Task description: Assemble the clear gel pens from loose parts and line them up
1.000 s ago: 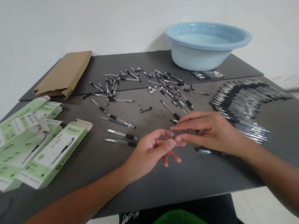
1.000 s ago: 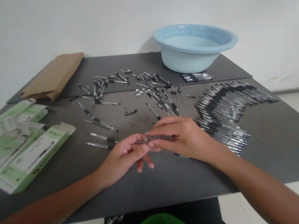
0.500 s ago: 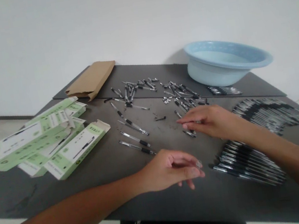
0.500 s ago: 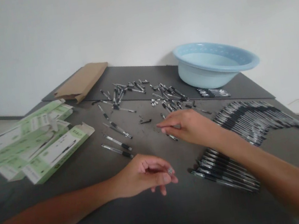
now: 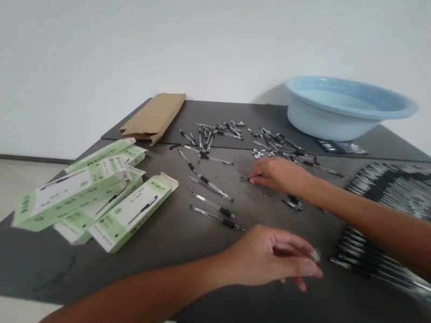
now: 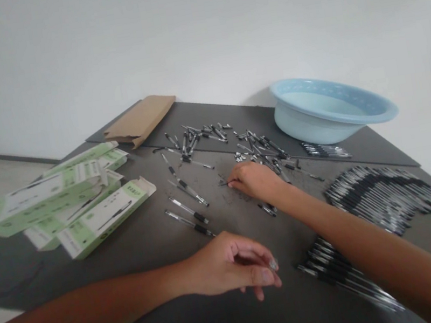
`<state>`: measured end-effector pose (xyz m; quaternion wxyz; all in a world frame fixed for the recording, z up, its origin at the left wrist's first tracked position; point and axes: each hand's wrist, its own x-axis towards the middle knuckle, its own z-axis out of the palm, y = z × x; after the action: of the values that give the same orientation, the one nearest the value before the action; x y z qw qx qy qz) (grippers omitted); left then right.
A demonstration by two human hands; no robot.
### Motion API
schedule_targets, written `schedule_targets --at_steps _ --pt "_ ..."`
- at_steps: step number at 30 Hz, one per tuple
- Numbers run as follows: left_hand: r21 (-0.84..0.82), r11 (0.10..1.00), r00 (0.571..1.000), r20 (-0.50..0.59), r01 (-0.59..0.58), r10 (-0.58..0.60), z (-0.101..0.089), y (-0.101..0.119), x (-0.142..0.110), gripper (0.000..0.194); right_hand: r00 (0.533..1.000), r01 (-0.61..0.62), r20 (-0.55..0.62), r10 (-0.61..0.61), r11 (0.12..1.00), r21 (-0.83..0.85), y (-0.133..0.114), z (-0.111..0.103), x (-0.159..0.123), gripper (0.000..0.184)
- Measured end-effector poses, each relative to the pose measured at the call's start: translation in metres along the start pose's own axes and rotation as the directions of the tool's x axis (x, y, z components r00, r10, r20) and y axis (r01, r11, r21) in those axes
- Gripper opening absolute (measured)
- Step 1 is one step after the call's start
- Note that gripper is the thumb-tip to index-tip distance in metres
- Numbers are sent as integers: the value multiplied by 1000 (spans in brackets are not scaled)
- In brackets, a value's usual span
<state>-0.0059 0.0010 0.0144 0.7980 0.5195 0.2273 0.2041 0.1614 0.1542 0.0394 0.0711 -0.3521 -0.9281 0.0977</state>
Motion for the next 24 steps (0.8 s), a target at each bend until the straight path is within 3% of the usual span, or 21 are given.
schedule_targets --at_steps 4,8,10,13,17,20,24 --pt "25 1000 999 -35 -2 3 1 2 -1 50 993 -46 -107 54 997 69 -13 -14 -8 17" --pt "61 997 990 -132 -41 49 3 5 -1 44 954 -127 -237 183 964 234 -31 -40 -48 24" --pt "96 993 975 -205 -72 91 4 7 -2 36 931 -143 -234 280 870 471 -43 -51 -74 28" --pt "169 978 939 -299 -121 168 5 9 -2 28 914 -130 -121 386 564 815 -58 -57 -103 30" --pt "292 945 897 -362 -149 253 1 11 -2 22 907 -102 -32 419 293 951 -65 -45 -118 31" --pt "375 917 869 -398 -138 294 -1 14 -2 18 912 -88 -14 409 229 969 -65 -35 -122 29" --pt "448 886 848 -420 -116 323 0 17 -1 17 915 -98 -24 404 279 955 -70 -30 -131 23"
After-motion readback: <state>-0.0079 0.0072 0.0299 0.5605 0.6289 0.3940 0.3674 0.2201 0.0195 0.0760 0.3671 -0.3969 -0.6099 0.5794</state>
